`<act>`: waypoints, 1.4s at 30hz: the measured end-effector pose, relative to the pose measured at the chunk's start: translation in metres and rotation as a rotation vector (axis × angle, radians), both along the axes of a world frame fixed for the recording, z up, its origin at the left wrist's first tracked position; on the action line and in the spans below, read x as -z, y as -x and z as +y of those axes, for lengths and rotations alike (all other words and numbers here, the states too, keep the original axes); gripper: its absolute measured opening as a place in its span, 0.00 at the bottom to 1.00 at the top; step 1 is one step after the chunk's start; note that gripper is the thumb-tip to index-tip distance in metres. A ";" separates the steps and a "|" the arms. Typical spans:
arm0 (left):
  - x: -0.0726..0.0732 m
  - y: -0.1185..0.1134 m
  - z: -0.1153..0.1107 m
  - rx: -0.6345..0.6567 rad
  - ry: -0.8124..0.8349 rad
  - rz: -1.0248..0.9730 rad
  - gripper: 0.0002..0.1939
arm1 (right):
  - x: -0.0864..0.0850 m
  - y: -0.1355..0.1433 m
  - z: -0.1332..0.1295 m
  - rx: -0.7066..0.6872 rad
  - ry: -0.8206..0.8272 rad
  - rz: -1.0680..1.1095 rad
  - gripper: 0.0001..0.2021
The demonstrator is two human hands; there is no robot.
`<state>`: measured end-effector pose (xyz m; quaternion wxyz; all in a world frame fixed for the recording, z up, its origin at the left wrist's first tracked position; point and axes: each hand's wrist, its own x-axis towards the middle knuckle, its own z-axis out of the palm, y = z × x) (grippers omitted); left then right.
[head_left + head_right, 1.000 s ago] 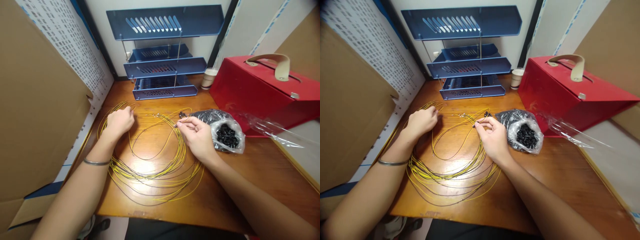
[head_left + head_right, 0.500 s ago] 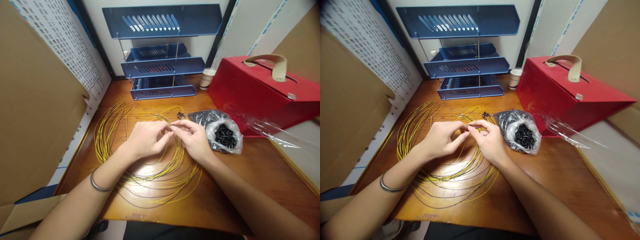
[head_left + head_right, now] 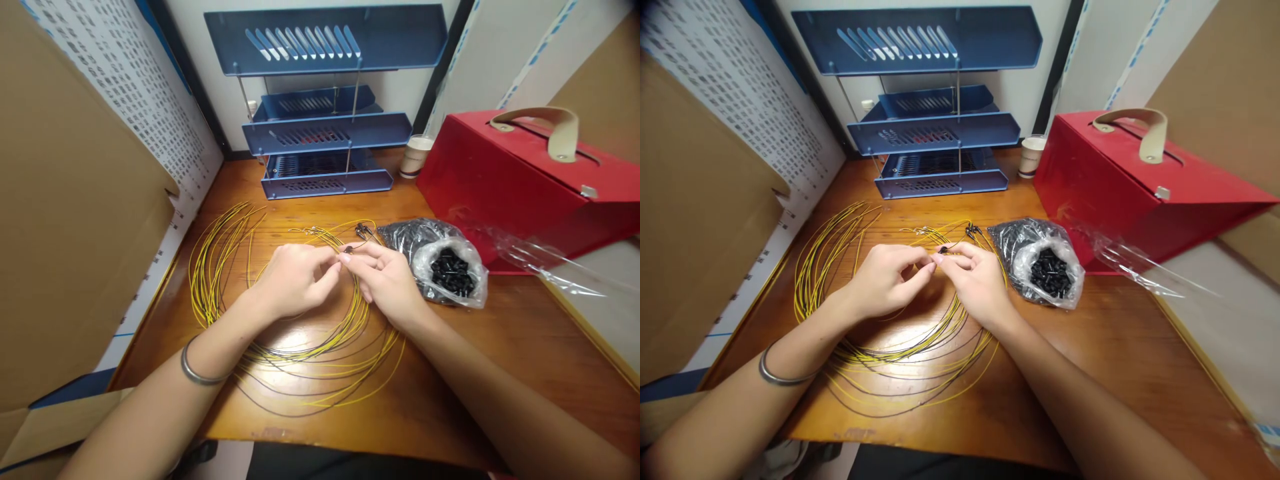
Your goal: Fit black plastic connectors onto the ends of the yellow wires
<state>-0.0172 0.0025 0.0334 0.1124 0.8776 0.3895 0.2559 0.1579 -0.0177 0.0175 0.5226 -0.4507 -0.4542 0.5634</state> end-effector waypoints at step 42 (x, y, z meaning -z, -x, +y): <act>0.001 -0.005 -0.003 0.068 -0.047 0.058 0.15 | -0.002 0.001 0.001 0.211 0.032 0.121 0.19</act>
